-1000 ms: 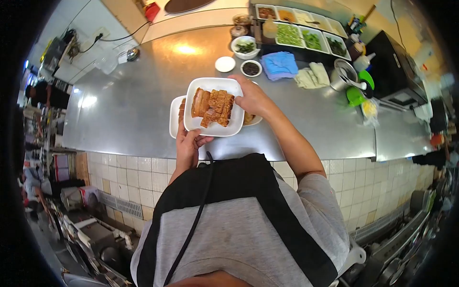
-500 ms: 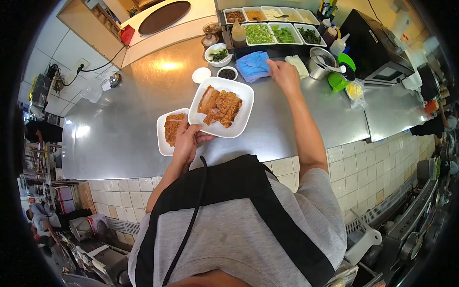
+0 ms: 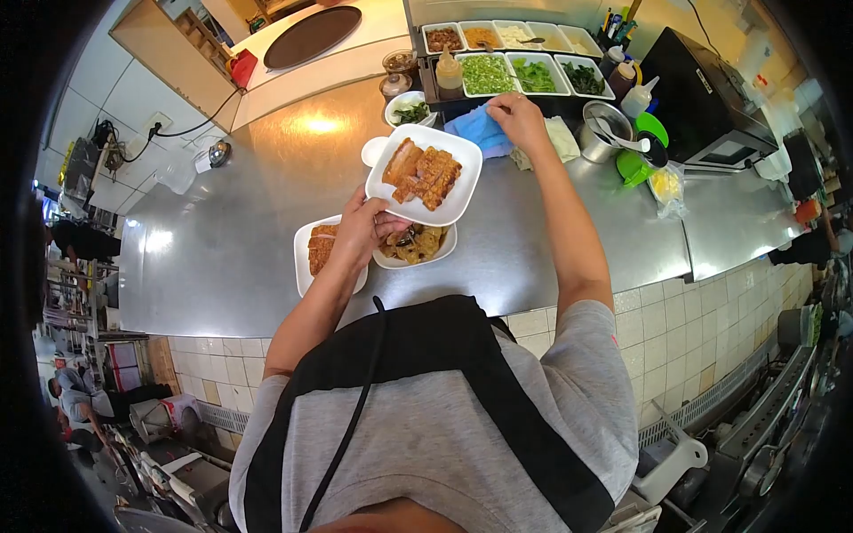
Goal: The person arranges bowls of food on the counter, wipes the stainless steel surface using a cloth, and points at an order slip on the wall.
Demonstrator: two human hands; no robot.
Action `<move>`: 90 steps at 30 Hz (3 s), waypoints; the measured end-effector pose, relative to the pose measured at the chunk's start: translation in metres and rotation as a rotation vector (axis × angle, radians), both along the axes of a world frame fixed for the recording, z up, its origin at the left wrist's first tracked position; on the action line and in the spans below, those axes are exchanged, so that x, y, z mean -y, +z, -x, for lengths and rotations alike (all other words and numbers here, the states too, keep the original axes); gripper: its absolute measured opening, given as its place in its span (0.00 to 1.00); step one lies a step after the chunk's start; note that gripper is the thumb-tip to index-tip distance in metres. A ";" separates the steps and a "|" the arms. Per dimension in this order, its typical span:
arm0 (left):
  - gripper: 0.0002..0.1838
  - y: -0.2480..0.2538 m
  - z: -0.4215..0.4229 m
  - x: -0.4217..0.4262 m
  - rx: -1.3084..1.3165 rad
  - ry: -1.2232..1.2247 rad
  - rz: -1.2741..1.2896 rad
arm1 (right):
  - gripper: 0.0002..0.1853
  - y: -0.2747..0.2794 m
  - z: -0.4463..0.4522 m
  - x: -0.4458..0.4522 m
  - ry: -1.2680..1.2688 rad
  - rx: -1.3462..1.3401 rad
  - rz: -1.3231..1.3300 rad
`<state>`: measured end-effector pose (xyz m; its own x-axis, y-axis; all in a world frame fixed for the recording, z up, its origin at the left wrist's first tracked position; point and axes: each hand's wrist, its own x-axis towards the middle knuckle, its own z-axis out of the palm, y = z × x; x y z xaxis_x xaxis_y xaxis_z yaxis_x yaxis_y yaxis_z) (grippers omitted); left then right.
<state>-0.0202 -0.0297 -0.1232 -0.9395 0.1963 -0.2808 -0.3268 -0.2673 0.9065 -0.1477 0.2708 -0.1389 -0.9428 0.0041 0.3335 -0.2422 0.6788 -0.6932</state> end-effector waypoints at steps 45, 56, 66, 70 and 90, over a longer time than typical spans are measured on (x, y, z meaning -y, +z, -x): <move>0.24 -0.023 -0.051 -0.045 -1.437 -0.675 1.308 | 0.22 -0.061 -0.226 -0.105 -0.180 0.472 0.548; 0.18 -0.042 -0.046 -0.021 -1.415 -0.523 1.344 | 0.22 -0.067 -0.218 -0.039 -0.157 0.508 0.576; 0.13 -0.031 -0.038 0.013 -1.266 -0.339 1.393 | 0.23 -0.046 -0.204 0.011 -0.050 0.563 0.480; 0.14 -0.024 -0.030 -0.010 -1.160 -0.342 1.202 | 0.19 -0.028 -0.193 0.016 -0.069 0.308 0.114; 0.13 -0.038 -0.009 -0.052 -0.770 -0.380 1.037 | 0.13 -0.016 -0.158 0.044 0.019 0.331 -0.445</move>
<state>-0.0110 0.0225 -0.1611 -0.8595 0.4984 0.1134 0.4535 0.6414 0.6188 0.0101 0.2266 -0.1552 -0.9961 -0.0873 -0.0152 -0.0750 0.9214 -0.3812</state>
